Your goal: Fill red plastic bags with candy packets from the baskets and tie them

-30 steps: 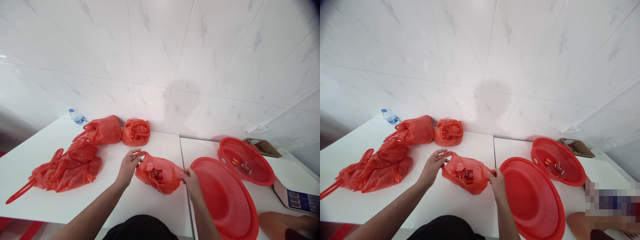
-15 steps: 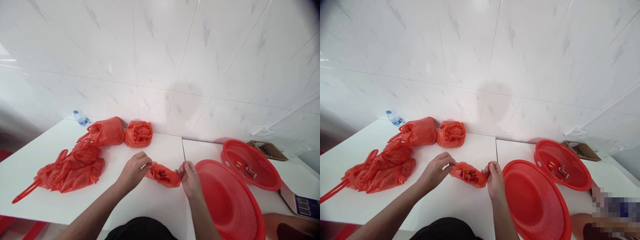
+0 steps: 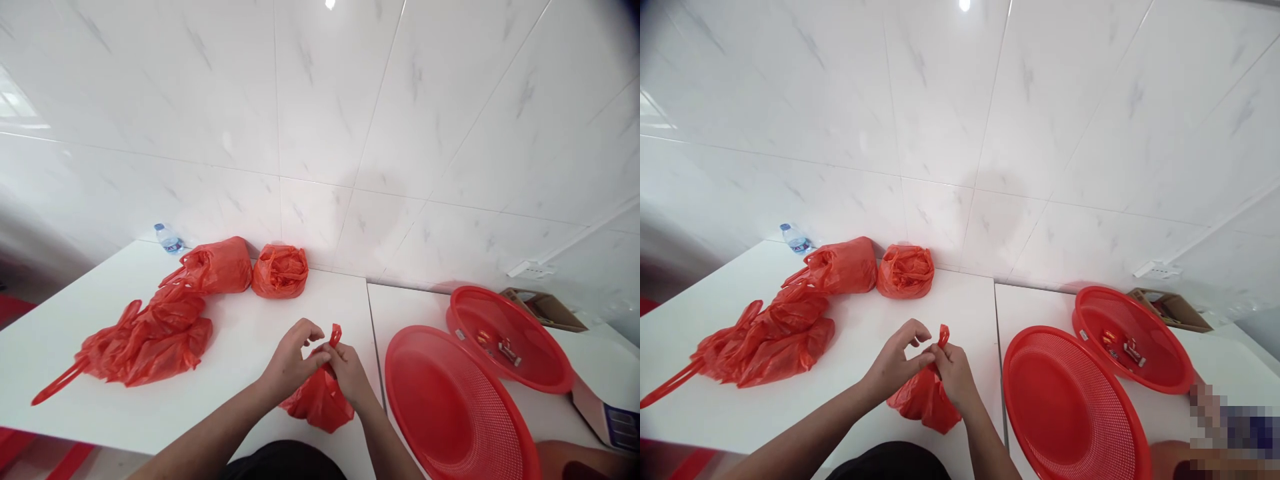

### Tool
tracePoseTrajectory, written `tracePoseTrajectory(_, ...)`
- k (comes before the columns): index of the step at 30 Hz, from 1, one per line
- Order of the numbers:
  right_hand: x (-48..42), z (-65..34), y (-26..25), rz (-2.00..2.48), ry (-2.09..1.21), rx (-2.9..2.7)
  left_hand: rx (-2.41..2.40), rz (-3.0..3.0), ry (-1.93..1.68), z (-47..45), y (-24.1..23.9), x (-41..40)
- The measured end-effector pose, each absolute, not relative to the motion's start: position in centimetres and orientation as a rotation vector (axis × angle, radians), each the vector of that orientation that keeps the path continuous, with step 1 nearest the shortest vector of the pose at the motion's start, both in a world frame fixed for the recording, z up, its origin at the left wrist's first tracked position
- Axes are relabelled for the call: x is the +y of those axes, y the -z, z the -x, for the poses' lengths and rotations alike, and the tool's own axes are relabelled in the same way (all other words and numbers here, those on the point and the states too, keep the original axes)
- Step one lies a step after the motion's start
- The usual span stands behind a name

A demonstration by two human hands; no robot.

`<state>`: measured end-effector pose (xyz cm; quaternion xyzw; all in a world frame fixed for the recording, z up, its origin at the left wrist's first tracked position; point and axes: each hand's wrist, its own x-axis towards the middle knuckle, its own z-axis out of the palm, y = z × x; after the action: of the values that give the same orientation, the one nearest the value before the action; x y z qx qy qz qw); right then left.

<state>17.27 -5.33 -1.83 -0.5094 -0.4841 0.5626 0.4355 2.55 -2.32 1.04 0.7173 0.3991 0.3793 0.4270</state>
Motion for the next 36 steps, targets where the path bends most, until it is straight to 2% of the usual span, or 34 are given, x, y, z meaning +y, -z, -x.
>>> tracePoseTrajectory(4, -3.9, -17.3, 2.1, 1.258, -1.313, -1.070, 0.956, -2.174, -0.849, -2.7, -0.2, -1.5)
tracePoseTrajectory(8, -2.3, -17.9, 3.1, 1.264, -1.399, -1.065, 0.956, -2.281, -0.785, -3.0, 1.4, 0.6)
tracePoseTrajectory(15, -1.0, -20.5, 4.2, 1.164, -1.438, -1.200, 1.072, -1.700, -0.871, -3.3, 4.7, 3.7)
tracePoseTrajectory(20, 0.3, -20.9, 3.0, 1.205, -1.362, -1.256, 1.043, -1.541, -0.871, -4.5, 4.1, 5.0)
tracePoseTrajectory(23, 1.0, -20.8, 2.5, 1.338, -1.209, -1.354, 1.095, -1.573, -0.896, -5.1, 3.0, 5.5)
tracePoseTrajectory(27, 1.7, -20.9, 3.5, 1.647, -0.808, -1.403, 1.103, -1.624, -0.886, -5.4, 2.4, 5.1)
tracePoseTrajectory(29, 1.8, -21.1, 4.3, 1.733, -0.742, -1.402, 1.119, -1.681, -0.836, -5.3, 2.6, 4.7)
tracePoseTrajectory(36, 0.9, -21.4, 6.0, 1.598, -1.091, -1.425, 1.190, -1.800, -0.664, -4.8, 5.3, 3.9)
